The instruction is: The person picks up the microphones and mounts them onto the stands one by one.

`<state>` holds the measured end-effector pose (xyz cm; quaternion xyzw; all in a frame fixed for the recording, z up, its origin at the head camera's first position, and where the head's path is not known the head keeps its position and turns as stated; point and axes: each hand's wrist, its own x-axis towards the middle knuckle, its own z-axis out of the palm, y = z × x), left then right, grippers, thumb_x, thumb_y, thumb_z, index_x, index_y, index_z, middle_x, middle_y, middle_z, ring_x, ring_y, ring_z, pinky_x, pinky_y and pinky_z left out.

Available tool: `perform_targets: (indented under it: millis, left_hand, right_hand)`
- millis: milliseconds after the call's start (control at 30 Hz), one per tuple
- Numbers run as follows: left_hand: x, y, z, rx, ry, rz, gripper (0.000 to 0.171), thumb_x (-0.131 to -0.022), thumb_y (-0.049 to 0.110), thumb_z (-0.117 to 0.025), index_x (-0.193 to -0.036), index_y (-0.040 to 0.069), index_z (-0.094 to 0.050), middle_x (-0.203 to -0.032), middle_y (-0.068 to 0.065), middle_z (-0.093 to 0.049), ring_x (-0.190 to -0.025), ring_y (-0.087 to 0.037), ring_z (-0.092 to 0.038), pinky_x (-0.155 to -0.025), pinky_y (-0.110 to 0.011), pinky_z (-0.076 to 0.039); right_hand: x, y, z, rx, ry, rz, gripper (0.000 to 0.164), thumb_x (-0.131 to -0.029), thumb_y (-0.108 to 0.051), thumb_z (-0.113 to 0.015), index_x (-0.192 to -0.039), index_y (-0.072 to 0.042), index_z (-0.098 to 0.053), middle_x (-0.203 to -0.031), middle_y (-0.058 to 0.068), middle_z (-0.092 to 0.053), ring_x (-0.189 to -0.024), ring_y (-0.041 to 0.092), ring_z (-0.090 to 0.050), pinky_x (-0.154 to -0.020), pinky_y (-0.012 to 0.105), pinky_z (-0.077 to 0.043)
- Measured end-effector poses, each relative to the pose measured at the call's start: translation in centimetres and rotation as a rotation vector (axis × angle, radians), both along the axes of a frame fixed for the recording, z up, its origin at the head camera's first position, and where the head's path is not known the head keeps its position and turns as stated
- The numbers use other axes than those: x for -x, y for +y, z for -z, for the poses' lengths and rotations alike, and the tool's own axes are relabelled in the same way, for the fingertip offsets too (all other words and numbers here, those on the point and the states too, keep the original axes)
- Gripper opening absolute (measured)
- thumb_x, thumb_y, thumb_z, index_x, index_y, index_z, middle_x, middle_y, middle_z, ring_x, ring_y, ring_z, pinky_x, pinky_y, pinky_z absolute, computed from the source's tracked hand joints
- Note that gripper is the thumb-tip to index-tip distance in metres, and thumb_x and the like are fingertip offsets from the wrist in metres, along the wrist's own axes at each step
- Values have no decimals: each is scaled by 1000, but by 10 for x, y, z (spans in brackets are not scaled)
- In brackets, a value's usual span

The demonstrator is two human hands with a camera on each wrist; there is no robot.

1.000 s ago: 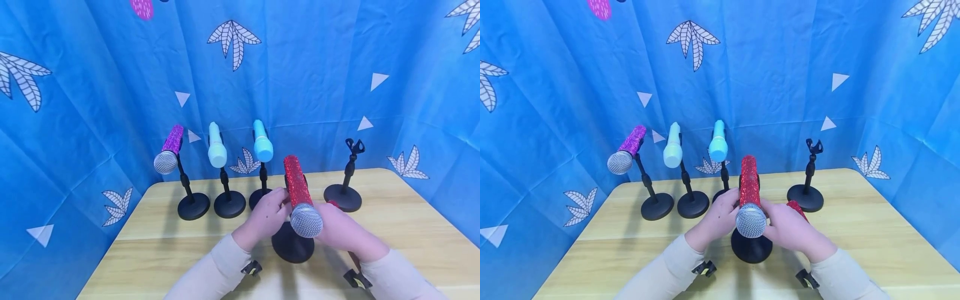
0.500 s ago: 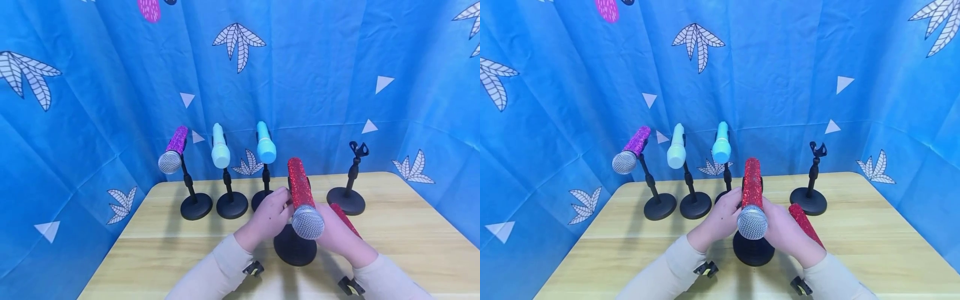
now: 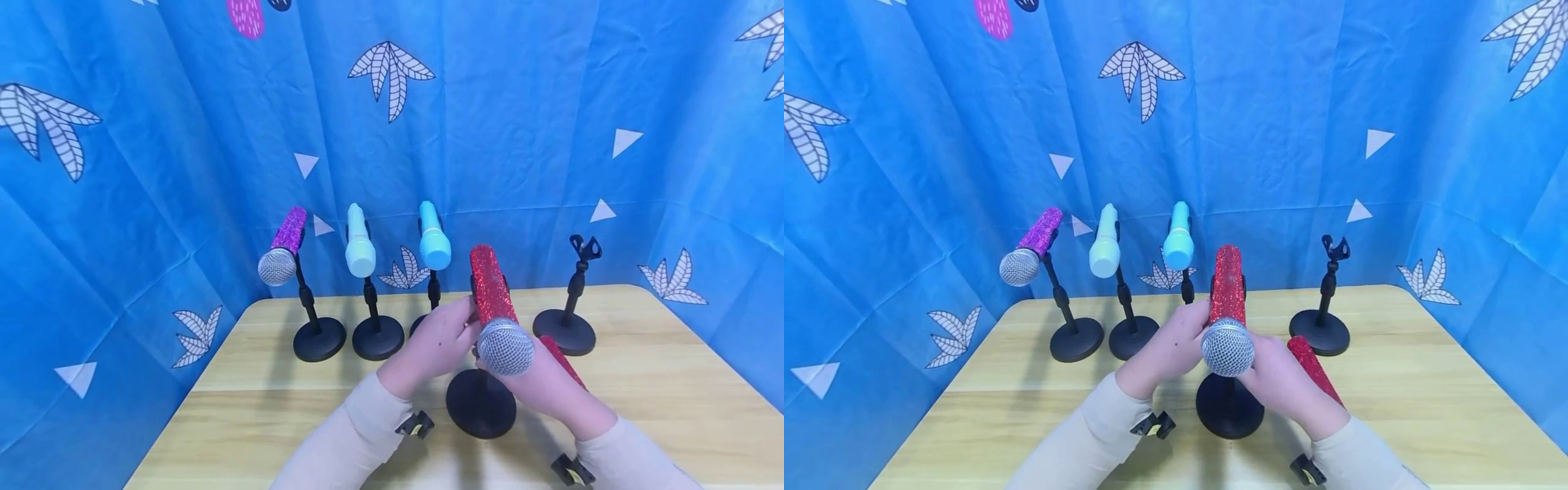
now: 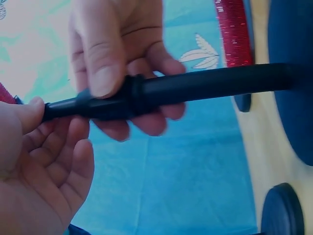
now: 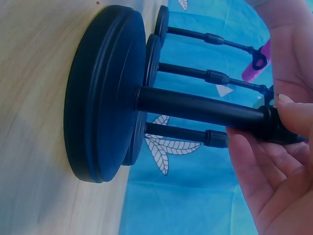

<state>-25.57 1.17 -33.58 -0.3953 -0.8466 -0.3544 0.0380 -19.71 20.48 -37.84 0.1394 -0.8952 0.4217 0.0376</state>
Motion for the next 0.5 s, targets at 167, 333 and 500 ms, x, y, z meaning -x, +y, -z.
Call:
perform_targets:
  millis: [167, 333, 500]
  left_hand:
    - [2, -1, -7, 8, 15, 12, 21, -106, 20, -54, -125, 14, -61, -105, 6, -68, -89, -5, -59, -81, -22, -50]
    - [0, -1, -9, 1, 65, 7, 16, -106, 18, -54, -118, 12, -63, -91, 6, -63, -80, -7, -55, -71, -20, -47]
    - [-2, 1, -7, -14, 123, 22, 19, -106, 16, -52, -122, 10, -62, -87, 7, -60, -78, -7, -53, -69, -17, -45]
  right_hand:
    - [2, -1, 3, 17, 52, -27, 69, -91, -30, -77, -146, -7, -42, -135, 12, -53, -114, 25, -59, -84, 30, -57]
    - [1, 0, 2, 1, 33, 3, 64, -91, -32, -78, -141, -8, -47, -129, 9, -59, -109, 22, -62, -81, 31, -58]
    - [1, 1, 1, 46, -7, 21, 76, -87, -40, -80, -144, -7, -41, -128, 10, -58, -111, 25, -61, -80, 33, -59]
